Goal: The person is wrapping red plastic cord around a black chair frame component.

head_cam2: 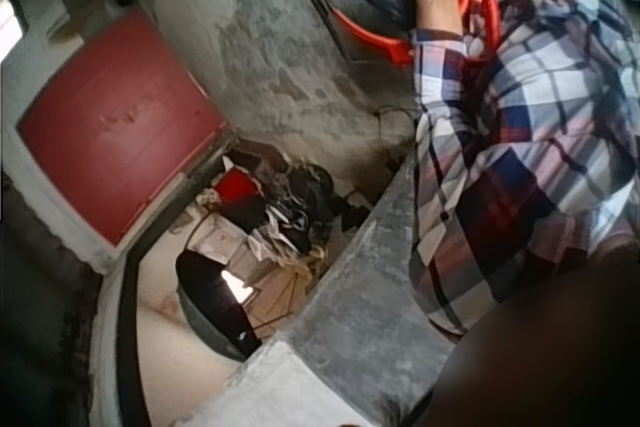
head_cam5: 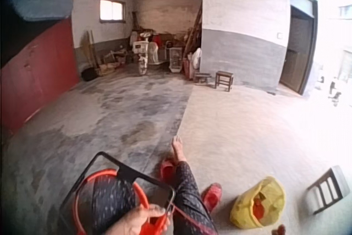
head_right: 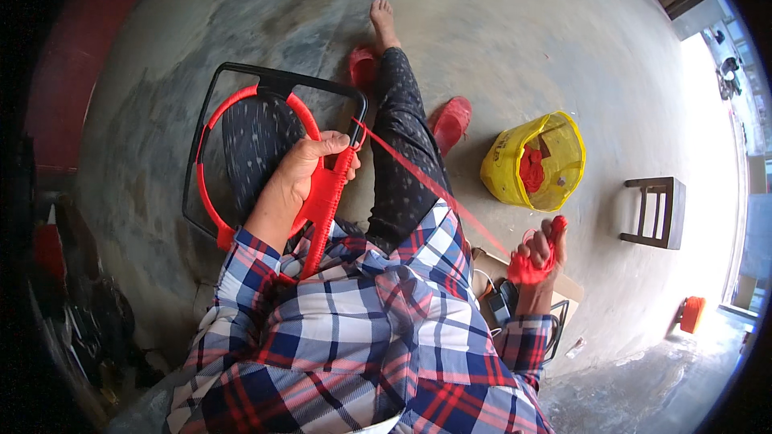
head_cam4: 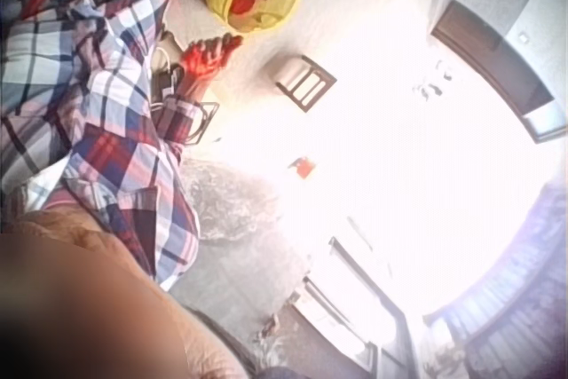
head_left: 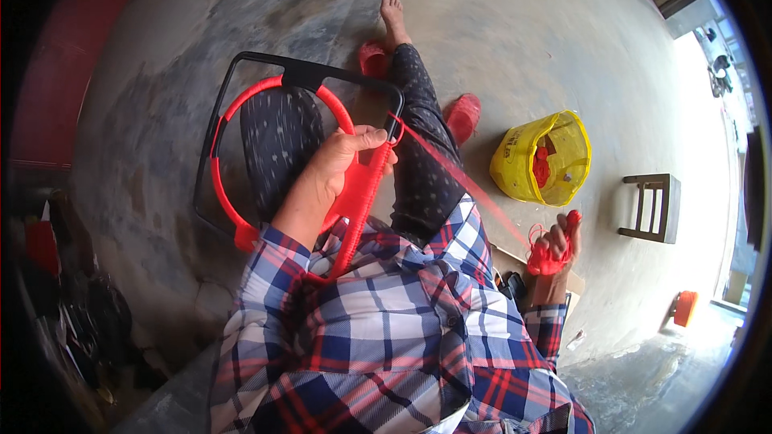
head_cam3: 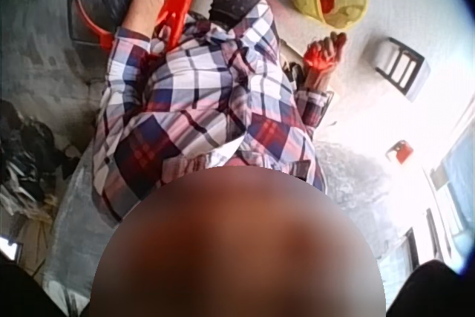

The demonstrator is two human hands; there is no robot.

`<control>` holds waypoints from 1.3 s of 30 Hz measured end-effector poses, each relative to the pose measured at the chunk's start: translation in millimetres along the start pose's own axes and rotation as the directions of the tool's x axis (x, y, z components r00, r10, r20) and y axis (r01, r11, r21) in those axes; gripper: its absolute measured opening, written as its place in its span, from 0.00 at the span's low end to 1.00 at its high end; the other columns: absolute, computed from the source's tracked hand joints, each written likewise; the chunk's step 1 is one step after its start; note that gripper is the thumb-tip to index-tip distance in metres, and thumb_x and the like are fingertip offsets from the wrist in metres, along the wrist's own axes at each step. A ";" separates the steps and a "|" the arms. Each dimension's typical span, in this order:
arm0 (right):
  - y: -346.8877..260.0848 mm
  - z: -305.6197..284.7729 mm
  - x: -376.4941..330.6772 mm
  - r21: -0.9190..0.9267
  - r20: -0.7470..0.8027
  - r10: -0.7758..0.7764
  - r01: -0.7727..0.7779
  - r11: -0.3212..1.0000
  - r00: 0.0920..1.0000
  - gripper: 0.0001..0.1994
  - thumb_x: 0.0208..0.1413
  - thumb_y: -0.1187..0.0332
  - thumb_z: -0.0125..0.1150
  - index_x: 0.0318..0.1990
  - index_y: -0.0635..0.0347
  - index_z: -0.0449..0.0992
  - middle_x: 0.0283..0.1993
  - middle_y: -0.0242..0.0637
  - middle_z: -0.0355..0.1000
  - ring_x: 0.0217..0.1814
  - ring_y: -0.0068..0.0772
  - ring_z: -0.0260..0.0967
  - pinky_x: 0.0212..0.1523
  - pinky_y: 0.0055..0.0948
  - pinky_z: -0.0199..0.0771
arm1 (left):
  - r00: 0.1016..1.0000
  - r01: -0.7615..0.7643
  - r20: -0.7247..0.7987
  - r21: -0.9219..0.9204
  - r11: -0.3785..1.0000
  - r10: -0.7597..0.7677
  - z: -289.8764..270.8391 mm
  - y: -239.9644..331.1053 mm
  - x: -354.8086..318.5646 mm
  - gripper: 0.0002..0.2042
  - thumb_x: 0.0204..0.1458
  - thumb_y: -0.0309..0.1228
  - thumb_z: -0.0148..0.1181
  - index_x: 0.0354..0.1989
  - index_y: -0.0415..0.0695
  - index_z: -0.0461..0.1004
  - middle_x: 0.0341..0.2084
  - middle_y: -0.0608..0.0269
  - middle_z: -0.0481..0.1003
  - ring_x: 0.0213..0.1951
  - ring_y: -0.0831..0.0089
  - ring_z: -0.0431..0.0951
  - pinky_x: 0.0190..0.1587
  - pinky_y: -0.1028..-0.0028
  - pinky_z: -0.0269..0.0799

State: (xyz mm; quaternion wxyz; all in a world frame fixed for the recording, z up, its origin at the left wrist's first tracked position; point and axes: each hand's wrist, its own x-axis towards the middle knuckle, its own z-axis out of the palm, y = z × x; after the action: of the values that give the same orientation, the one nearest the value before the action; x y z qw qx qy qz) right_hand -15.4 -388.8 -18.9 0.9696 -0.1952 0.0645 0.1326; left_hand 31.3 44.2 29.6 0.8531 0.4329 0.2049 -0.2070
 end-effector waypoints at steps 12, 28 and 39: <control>42.5 -113.4 -10.5 -0.815 -0.568 -0.312 -0.467 0.342 0.762 0.09 0.57 0.59 0.59 0.37 0.53 0.70 0.20 0.20 0.59 0.17 0.18 0.57 0.15 0.22 0.56 | 0.999 0.032 0.023 -0.036 0.999 -0.031 -1.9 -5.7 13.2 0.11 0.48 0.34 0.64 0.36 0.41 0.75 0.22 0.52 0.76 0.23 0.66 0.77 0.29 0.71 0.75; 143.7 172.7 180.1 -0.638 0.586 0.370 0.692 -0.339 0.721 0.07 0.46 0.70 0.63 0.34 0.57 0.76 0.39 0.35 0.71 0.41 0.44 0.71 0.42 0.38 0.73 | 0.826 -0.493 -0.230 0.147 0.858 0.514 4.8 -24.4 9.9 0.26 0.50 0.27 0.55 0.60 0.44 0.59 0.49 0.61 0.70 0.38 0.75 0.72 0.40 0.72 0.70; 132.9 100.4 175.7 -0.816 0.578 -0.114 0.568 -0.107 0.808 0.27 0.41 0.60 0.71 0.49 0.61 0.72 0.49 0.48 0.70 0.50 0.50 0.67 0.52 0.40 0.67 | 0.985 -0.087 0.122 -0.251 0.964 0.121 3.2 -17.1 14.0 0.25 0.55 0.41 0.48 0.53 0.31 0.65 0.47 0.48 0.73 0.48 0.60 0.74 0.52 0.65 0.69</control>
State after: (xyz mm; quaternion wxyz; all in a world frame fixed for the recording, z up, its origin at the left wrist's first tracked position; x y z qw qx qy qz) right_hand 122.4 -190.2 -6.1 0.5376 -0.7967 -0.2601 -0.0924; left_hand 34.4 29.9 12.7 0.9216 0.3194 0.1471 -0.1641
